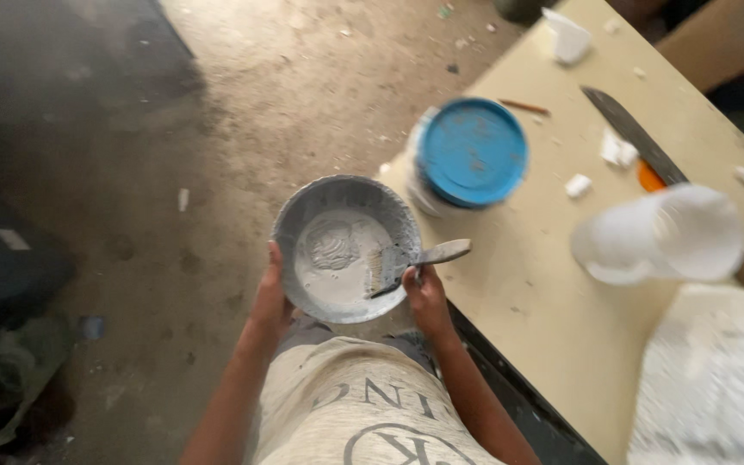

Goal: The person opens a container of white paste, scoops some into a metal bowl, and stirs it with a brush. They then carry the bowl outside and place it on a stone surface.

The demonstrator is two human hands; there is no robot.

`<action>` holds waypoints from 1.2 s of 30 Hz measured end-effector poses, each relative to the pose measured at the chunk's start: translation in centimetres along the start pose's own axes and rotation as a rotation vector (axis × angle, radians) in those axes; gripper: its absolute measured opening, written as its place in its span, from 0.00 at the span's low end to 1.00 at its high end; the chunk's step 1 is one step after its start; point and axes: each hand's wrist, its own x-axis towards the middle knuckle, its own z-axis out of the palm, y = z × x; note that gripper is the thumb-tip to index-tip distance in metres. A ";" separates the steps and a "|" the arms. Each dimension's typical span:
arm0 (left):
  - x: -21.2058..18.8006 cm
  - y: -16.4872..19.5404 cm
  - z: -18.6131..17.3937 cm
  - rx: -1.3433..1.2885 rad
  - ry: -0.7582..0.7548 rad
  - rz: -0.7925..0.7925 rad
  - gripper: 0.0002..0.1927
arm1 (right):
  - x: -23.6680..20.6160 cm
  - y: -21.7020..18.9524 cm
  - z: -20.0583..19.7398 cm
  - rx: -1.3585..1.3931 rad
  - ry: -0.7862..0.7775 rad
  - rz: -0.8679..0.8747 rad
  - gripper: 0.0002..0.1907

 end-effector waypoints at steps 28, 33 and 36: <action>24.5 22.5 -13.1 -0.335 0.113 0.352 0.35 | 34.0 -27.0 26.6 -0.470 -0.261 -0.876 0.14; 31.6 29.7 -11.4 -0.338 0.117 0.356 0.37 | 41.5 -30.1 24.9 -0.486 -0.372 -0.778 0.14; 35.6 33.4 -10.3 -0.353 0.117 0.380 0.36 | 46.5 -32.8 22.7 -0.407 -0.297 -0.688 0.12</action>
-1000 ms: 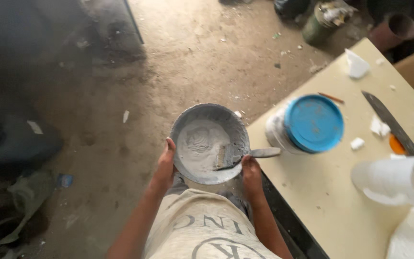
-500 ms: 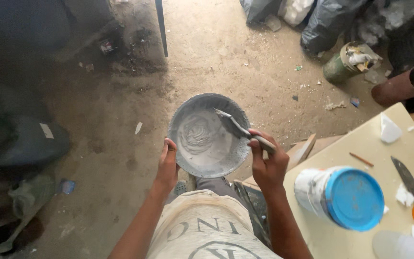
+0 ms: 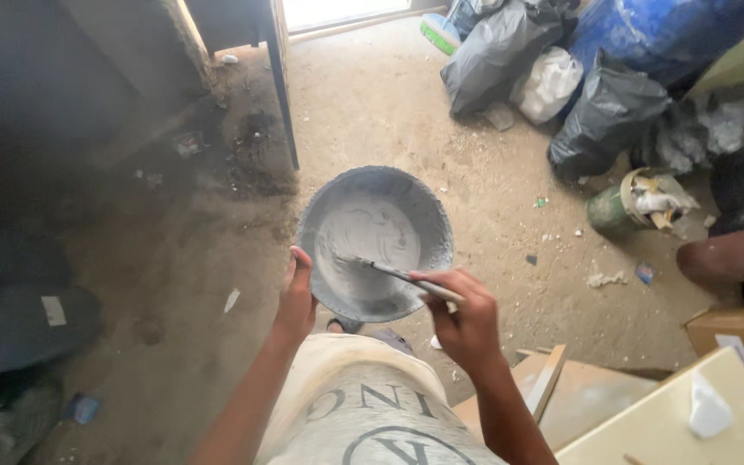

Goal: The person opens a container of white paste, scoops some into a metal bowl, and stirs it with a brush. They then carry the bowl outside and place it on a stone surface.

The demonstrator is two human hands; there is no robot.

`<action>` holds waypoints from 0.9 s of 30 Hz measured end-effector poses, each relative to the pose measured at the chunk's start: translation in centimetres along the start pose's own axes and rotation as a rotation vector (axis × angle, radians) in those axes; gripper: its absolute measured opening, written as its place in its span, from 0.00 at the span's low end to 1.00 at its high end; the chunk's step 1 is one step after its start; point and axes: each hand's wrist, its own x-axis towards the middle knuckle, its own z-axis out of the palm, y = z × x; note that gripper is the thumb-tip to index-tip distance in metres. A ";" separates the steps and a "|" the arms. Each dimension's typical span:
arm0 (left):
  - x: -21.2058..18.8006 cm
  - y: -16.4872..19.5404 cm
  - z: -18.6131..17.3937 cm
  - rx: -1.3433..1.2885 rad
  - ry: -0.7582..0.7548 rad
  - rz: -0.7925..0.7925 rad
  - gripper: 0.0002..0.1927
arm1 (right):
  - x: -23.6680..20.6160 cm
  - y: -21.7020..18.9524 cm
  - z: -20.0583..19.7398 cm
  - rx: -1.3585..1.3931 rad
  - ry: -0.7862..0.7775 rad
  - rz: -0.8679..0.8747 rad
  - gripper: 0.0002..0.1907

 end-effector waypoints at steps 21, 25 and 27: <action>38.3 5.1 15.3 0.016 -0.023 0.153 0.45 | 37.9 22.0 -0.1 -0.020 -0.105 -0.326 0.15; 43.1 7.3 18.4 -0.019 0.094 0.151 0.44 | 42.9 23.4 -5.2 0.014 -0.250 -0.217 0.15; 45.3 7.9 19.3 -0.099 0.109 0.150 0.43 | 46.4 24.7 -7.2 0.059 -0.256 -0.212 0.14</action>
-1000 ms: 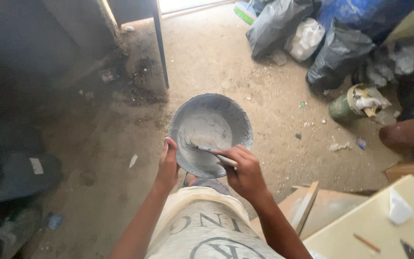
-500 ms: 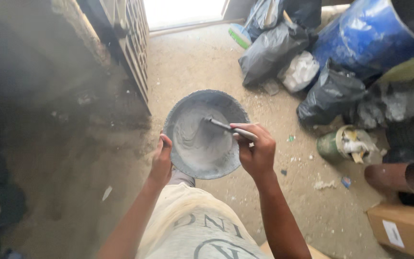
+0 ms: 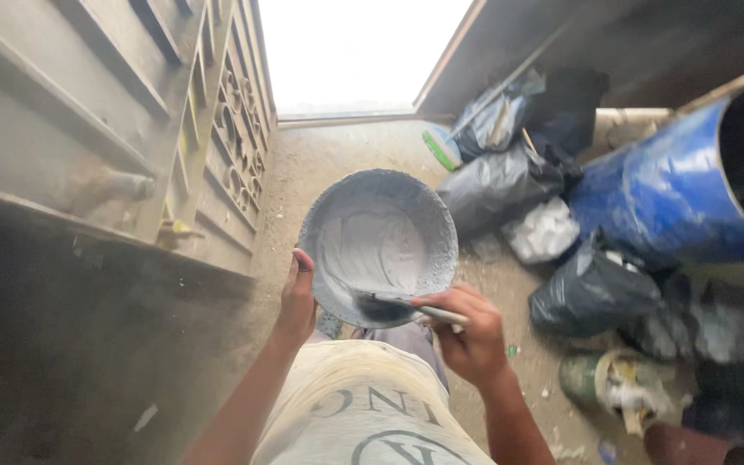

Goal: The person opens a container of white paste, scoops some into a metal bowl, and stirs it with a brush. They then carry the bowl outside and place it on a stone surface.

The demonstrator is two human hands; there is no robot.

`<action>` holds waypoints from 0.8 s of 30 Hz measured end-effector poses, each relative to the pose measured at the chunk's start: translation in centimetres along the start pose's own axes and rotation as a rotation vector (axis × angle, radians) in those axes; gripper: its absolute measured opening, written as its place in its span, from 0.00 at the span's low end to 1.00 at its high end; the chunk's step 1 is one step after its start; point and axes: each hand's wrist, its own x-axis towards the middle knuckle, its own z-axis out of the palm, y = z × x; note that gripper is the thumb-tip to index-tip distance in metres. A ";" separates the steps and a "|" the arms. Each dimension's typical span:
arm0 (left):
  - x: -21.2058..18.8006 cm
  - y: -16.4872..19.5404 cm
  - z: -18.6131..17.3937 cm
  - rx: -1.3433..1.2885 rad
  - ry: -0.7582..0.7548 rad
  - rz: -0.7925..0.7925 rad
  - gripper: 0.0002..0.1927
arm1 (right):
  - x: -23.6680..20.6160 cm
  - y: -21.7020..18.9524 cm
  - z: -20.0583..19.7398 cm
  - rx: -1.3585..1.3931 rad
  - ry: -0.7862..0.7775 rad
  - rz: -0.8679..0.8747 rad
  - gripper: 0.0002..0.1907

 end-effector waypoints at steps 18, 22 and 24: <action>5.3 -4.9 9.8 0.042 0.647 0.683 0.39 | 23.9 11.4 0.2 0.361 -0.463 -0.763 0.12; 3.9 -6.8 10.6 -0.160 0.895 0.724 0.43 | 23.7 11.1 -1.0 0.370 -0.866 -0.830 0.16; 2.4 -7.5 10.9 -0.360 0.931 0.729 0.45 | 24.3 10.7 -2.0 0.396 -0.948 -0.828 0.16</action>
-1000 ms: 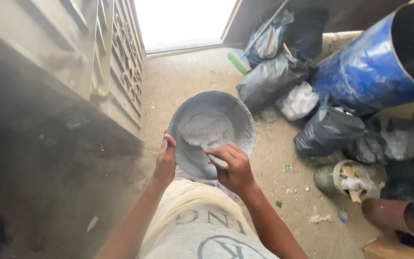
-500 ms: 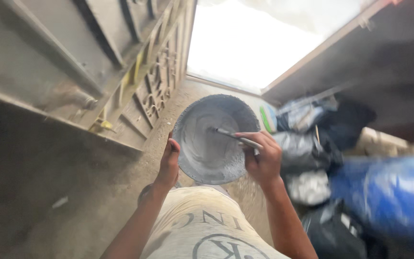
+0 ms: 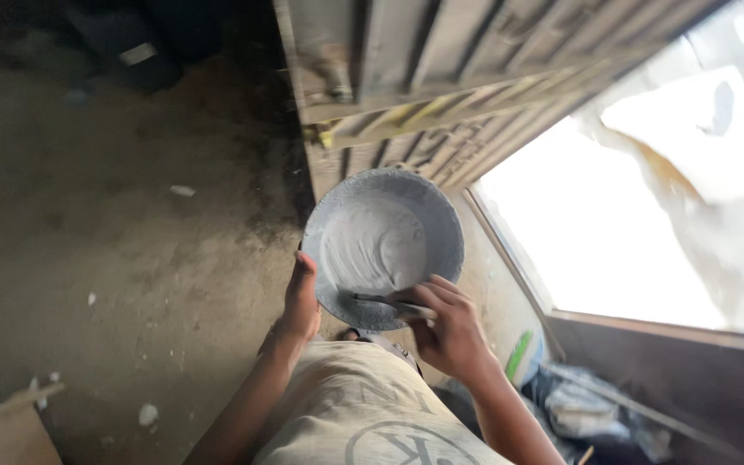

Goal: The person opens a container of white paste, scoops some into a metal bowl, and stirs it with a brush. They then carry the bowl outside and place it on a stone surface.

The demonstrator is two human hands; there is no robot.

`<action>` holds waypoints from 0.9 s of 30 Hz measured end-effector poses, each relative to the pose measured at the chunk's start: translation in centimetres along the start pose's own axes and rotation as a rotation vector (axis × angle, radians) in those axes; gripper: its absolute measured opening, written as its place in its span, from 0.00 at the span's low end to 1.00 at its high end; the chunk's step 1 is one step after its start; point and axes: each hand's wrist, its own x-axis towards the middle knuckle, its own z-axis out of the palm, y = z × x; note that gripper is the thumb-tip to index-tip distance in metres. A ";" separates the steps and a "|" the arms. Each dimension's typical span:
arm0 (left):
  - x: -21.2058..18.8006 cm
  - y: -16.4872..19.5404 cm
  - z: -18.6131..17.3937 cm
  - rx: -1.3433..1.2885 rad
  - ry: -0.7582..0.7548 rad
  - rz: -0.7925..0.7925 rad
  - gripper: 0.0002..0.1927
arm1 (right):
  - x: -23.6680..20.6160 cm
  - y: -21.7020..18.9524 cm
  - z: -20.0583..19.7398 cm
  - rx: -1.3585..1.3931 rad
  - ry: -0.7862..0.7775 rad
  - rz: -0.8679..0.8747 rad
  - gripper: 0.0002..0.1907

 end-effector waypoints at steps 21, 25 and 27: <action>-8.8 5.0 -13.9 -0.092 0.267 0.454 0.41 | 7.7 -8.4 18.5 0.021 -0.151 -0.450 0.13; -9.5 6.1 -15.9 -0.085 0.410 0.465 0.40 | 6.1 -8.9 17.8 0.111 -0.258 -0.338 0.14; -10.1 6.4 -17.1 -0.085 0.433 0.475 0.40 | 6.5 -8.7 17.4 0.143 -0.241 -0.360 0.10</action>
